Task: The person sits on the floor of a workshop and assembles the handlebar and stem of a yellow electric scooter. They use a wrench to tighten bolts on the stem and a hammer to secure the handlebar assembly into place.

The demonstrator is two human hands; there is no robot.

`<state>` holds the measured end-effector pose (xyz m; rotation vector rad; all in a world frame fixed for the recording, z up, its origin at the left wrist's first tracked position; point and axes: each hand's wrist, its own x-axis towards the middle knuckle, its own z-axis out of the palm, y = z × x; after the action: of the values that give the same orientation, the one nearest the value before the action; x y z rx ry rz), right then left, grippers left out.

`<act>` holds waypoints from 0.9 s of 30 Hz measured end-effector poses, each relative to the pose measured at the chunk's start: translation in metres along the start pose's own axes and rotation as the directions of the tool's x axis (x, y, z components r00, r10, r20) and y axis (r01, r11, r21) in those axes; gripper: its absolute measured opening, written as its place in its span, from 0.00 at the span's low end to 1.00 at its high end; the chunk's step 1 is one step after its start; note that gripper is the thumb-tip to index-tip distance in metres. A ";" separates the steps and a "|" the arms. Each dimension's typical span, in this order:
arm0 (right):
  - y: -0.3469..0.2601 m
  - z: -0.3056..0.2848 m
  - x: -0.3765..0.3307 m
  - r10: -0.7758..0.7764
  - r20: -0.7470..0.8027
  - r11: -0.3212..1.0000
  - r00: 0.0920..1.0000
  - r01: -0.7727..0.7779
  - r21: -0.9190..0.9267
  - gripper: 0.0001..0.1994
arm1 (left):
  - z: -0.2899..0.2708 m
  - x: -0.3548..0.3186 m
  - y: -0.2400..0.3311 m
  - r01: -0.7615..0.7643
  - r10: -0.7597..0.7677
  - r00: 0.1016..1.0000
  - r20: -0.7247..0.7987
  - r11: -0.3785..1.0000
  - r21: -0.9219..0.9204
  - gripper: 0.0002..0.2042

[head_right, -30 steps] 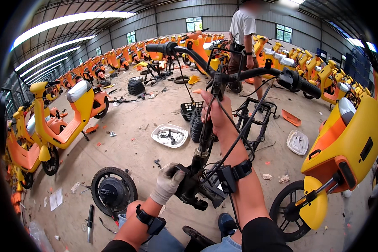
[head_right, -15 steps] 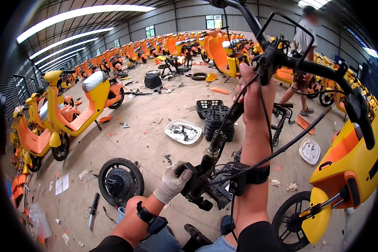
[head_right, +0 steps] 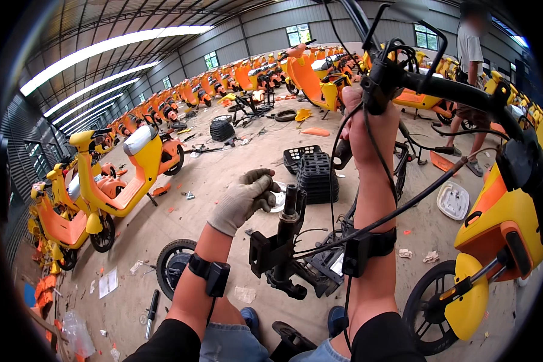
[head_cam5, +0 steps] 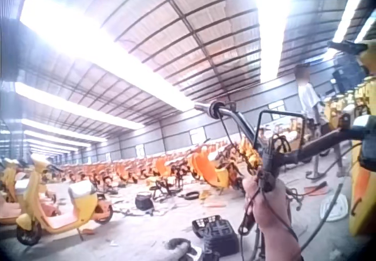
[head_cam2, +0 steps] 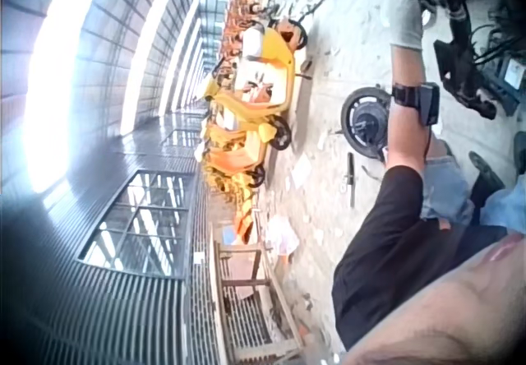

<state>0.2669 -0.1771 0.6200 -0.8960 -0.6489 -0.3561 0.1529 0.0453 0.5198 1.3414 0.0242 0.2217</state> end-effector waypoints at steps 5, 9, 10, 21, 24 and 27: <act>0.013 0.000 -0.003 0.095 0.104 0.991 0.990 -0.083 -0.108 0.12 | 0.013 0.012 0.004 -0.071 0.120 0.987 -0.107 0.924 0.377 0.14; 0.012 0.005 -0.006 0.177 0.111 0.978 0.978 -0.162 -0.135 0.12 | 0.007 0.024 0.001 -0.009 0.018 1.000 -0.018 0.918 0.397 0.15; 0.014 0.003 -0.006 0.190 0.106 0.973 0.976 -0.173 -0.152 0.12 | 0.007 0.028 0.000 0.053 -0.049 0.999 -0.020 0.900 0.432 0.15; 0.029 0.004 -0.007 0.230 0.054 0.960 0.972 -0.217 -0.176 0.11 | 0.001 0.032 -0.009 -0.048 0.003 0.992 0.124 0.930 0.365 0.13; 0.030 0.002 -0.006 0.210 0.063 0.968 0.976 -0.199 -0.151 0.12 | 0.004 0.032 -0.008 -0.058 0.012 0.993 0.119 0.917 0.394 0.12; 0.031 0.002 -0.007 0.215 0.048 0.967 0.975 -0.206 -0.153 0.12 | 0.007 0.026 -0.002 -0.067 0.009 0.991 0.136 0.900 0.431 0.13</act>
<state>0.2780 -0.1567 0.5978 -1.1112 -0.5852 -0.1863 0.1801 0.0423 0.5225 1.8038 -0.0671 0.1655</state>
